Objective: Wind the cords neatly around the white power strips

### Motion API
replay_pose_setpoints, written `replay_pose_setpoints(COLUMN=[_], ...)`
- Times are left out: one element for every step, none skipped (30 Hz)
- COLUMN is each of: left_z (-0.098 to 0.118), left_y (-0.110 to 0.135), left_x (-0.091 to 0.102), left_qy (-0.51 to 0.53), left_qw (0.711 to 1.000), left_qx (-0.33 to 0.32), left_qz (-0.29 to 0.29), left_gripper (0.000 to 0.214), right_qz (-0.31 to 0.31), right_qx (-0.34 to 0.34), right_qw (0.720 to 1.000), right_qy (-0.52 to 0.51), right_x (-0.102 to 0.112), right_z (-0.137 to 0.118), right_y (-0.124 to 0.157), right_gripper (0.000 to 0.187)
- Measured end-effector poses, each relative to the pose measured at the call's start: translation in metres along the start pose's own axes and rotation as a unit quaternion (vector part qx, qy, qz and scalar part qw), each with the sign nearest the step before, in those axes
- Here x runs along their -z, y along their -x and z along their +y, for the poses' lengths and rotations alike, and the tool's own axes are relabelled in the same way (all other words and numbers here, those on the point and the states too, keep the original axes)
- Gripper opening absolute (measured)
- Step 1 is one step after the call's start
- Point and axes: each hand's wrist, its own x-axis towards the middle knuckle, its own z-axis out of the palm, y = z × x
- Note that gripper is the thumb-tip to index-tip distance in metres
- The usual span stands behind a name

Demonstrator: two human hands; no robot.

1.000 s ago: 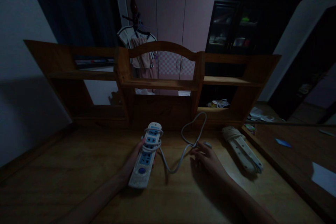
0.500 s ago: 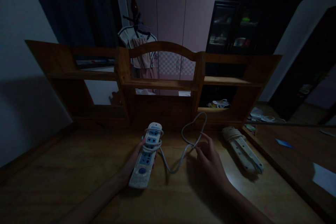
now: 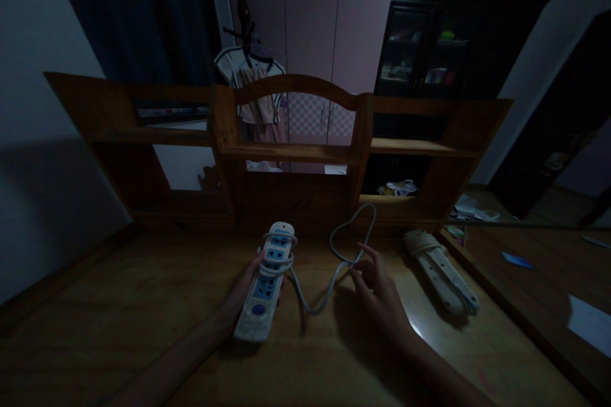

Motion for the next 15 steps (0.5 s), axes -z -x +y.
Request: replay_pose_setpoints(left_z=[-0.0002, -0.0005, -0.0006, -0.0007, -0.0005, -0.0002, 0.0002, 0.0007, 0.0012, 0.0016, 0.0017, 0.0017, 0.0014, 0.0011, 0.0007], left_y=[-0.0005, -0.0010, -0.0014, -0.0016, -0.0015, -0.0011, -0.0004, 0.0004, 0.0013, 0.0021, 0.0027, 0.0030, 0.0030, 0.0028, 0.0024], left_x=[0.0002, 0.0006, 0.0008, 0.0010, 0.0009, 0.0005, 0.0000, -0.0007, -0.0014, -0.0021, -0.0025, -0.0027, -0.0026, -0.0024, -0.0021], left_qy=[-0.001, -0.003, -0.005, -0.006, -0.006, -0.006, -0.005, -0.004, -0.004, -0.004, -0.004, -0.002, 0.000, 0.003, 0.006], left_qw=[1.000, 1.000, 1.000, 1.000, 1.000, 1.000, 1.000, 1.000, 1.000, 1.000, 1.000, 1.000, 1.000, 1.000, 1.000], left_qx=[-0.003, -0.006, -0.006, -0.006, -0.004, -0.002, -0.002, 0.000, 0.002, 0.006, 0.009, 0.010, 0.012, 0.012, 0.009], left_qz=[0.001, 0.003, 0.006, 0.009, 0.011, 0.012, 0.013, 0.013, 0.012, 0.009, 0.004, 0.000, -0.001, 0.000, 0.002], left_gripper=[0.053, 0.054, 0.054, 0.054, 0.055, 0.055, 0.055, 0.054, 0.054, 0.054, 0.053, 0.053, 0.053, 0.052, 0.052], right_qz=[-0.004, -0.009, -0.014, -0.020, -0.026, -0.032, -0.037, -0.041, -0.045, -0.046, -0.047, -0.045, -0.041, -0.035, -0.029], right_qx=[0.001, 0.003, 0.005, 0.006, 0.006, 0.006, 0.008, 0.010, 0.014, 0.019, 0.024, 0.028, 0.031, 0.030, 0.028], right_qw=[1.000, 1.000, 1.000, 1.000, 0.999, 0.999, 0.999, 0.999, 0.999, 0.998, 0.998, 0.998, 0.998, 0.998, 0.998], right_qy=[0.003, 0.006, 0.009, 0.012, 0.016, 0.020, 0.024, 0.025, 0.025, 0.025, 0.025, 0.027, 0.031, 0.036, 0.040], right_x=[0.0001, 0.0000, -0.0001, -0.0003, -0.0005, -0.0007, -0.0009, -0.0011, -0.0013, -0.0015, -0.0016, -0.0016, -0.0016, -0.0014, -0.0011], right_z=[-0.0004, -0.0008, -0.0013, -0.0018, -0.0022, -0.0027, -0.0031, -0.0033, -0.0034, -0.0033, -0.0032, -0.0031, -0.0030, -0.0032, -0.0036], right_y=[0.0003, 0.0006, 0.0010, 0.0014, 0.0018, 0.0023, 0.0027, 0.0031, 0.0035, 0.0037, 0.0038, 0.0038, 0.0036, 0.0034, 0.0031], right_gripper=[0.048, 0.048, 0.049, 0.050, 0.050, 0.051, 0.051, 0.052, 0.053, 0.053, 0.053, 0.053, 0.051, 0.050, 0.048])
